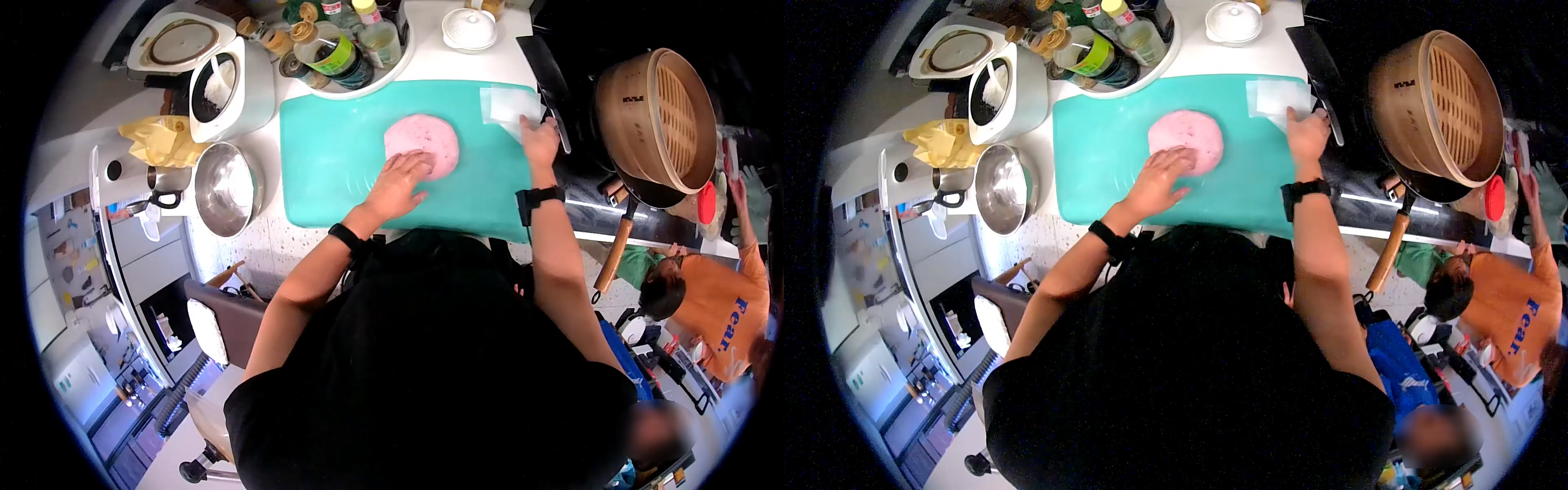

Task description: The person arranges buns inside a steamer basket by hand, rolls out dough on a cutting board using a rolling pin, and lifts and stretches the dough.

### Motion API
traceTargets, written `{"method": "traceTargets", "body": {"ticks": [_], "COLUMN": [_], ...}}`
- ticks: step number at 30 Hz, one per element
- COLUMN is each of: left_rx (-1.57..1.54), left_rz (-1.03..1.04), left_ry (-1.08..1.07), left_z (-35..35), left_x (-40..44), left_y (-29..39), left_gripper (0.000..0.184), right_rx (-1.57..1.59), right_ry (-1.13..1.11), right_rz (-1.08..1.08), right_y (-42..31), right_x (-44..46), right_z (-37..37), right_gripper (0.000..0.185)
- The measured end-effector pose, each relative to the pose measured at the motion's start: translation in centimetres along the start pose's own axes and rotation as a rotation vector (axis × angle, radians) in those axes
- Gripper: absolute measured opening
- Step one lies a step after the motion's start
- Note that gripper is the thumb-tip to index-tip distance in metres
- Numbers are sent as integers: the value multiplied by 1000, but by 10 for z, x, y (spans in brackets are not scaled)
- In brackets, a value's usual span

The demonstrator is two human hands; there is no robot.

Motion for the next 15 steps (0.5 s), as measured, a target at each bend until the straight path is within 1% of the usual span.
{"method": "traceTargets", "body": {"ticks": [1, 2, 3, 5, 6, 7, 10, 12, 13, 15], "left_rx": [-57, -113, -112, -137, -134, -130, -124, -123, -130, -127], "left_rz": [-48, -98, -94, -150, -147, -145, -172, -207, -262, -338], "left_ry": [30, 61, 60, 108, 109, 132, 182, 211, 242, 284], "left_z": [2, 2, -1, -10, -12, -14, -22, -28, -31, -35], "left_x": [-1, -1, 0, 0, 0, -2, -10, -15, -19, -27], "left_y": [-5, -9, -8, -8, -8, -9, -12, -14, -17, -23], "left_gripper": [54, 53, 53, 52, 52, 50, 48, 47, 47, 47], "right_rx": [-30, 14, 15, -77, -71, -68, -145, 106, 108, 172], "right_ry": [68, -3, 0, 72, 89, 91, 72, 158, 148, 174], "right_rz": [11, 152, 154, 246, 248, 246, 182, 125, 114, 114], "right_y": [-7, -22, -35, -46, -51, -54, -65, -59, -52, -38], "right_x": [-5, -9, -11, -14, -15, -14, -13, -12, -9, 3], "right_z": [3, -10, -12, -13, -14, -13, -6, 5, 14, 29], "right_gripper": [79, 87, 87, 90, 86, 86, 81, 65, 65, 47]}}
Point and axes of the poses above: each hand's wrist, its own x-axis towards the middle knuckle, its own z-axis out of the palm, y = z × x, the point moved 4 cm from there along x, towards the middle knuckle, and after that the axes turned 3 degrees about y, right-handed, at the moved point
